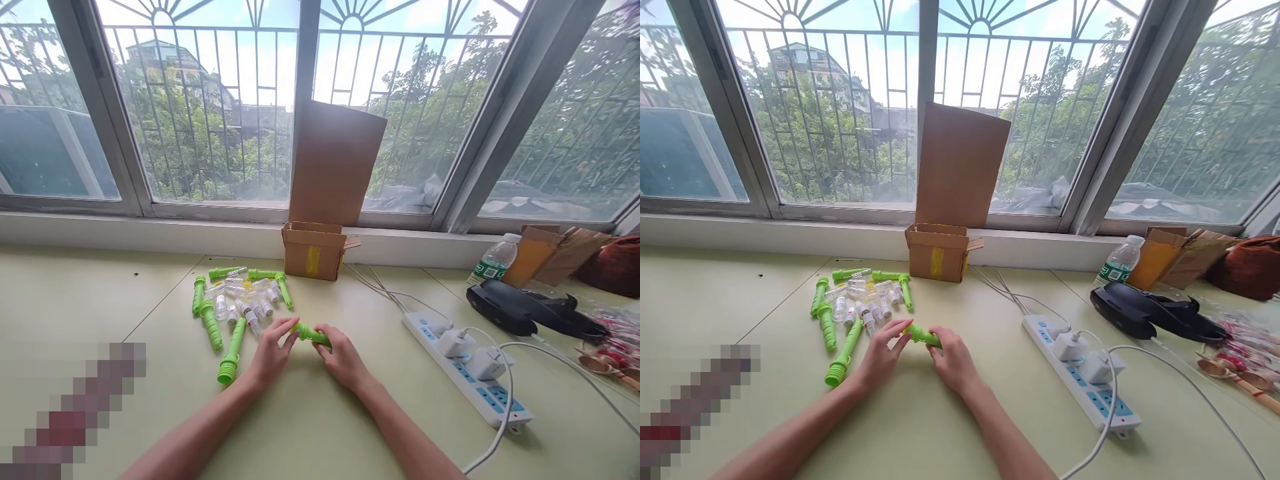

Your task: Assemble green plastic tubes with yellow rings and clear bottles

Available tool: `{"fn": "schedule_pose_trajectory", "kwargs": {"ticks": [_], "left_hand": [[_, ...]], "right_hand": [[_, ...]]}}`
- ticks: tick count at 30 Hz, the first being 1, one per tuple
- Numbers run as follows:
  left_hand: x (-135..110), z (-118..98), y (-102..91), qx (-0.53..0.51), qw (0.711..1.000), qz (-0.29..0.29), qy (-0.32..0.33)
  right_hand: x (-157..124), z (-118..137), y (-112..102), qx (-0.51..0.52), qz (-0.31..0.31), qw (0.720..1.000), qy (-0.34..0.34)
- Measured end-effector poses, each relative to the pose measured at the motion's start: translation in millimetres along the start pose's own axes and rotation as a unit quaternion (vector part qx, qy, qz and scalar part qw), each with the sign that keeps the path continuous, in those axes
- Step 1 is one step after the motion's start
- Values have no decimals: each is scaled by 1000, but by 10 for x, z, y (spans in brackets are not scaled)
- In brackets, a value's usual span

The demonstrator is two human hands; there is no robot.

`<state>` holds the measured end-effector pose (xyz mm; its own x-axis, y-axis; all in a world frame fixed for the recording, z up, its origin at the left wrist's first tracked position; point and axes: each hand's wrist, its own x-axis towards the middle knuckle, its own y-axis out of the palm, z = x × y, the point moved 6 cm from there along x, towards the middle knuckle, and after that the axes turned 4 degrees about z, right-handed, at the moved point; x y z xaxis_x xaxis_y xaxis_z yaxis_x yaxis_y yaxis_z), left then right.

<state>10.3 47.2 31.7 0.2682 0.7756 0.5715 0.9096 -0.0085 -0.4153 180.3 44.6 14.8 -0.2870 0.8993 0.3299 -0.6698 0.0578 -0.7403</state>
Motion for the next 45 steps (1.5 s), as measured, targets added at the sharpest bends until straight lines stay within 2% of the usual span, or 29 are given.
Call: {"fn": "schedule_pose_trajectory", "kwargs": {"ticks": [12,34,45], "left_hand": [[2,-34,16,12,1000,5,18],[-18,46,28,37,999,1,-11],[-4,-6,14,30,1000,6,-6]], "right_hand": [[2,-11,13,-1,6,1000,2],[-7,31,-11,-4,3,1000,-6],[-23,63,-25,-20,-1,1000,-15]]}}
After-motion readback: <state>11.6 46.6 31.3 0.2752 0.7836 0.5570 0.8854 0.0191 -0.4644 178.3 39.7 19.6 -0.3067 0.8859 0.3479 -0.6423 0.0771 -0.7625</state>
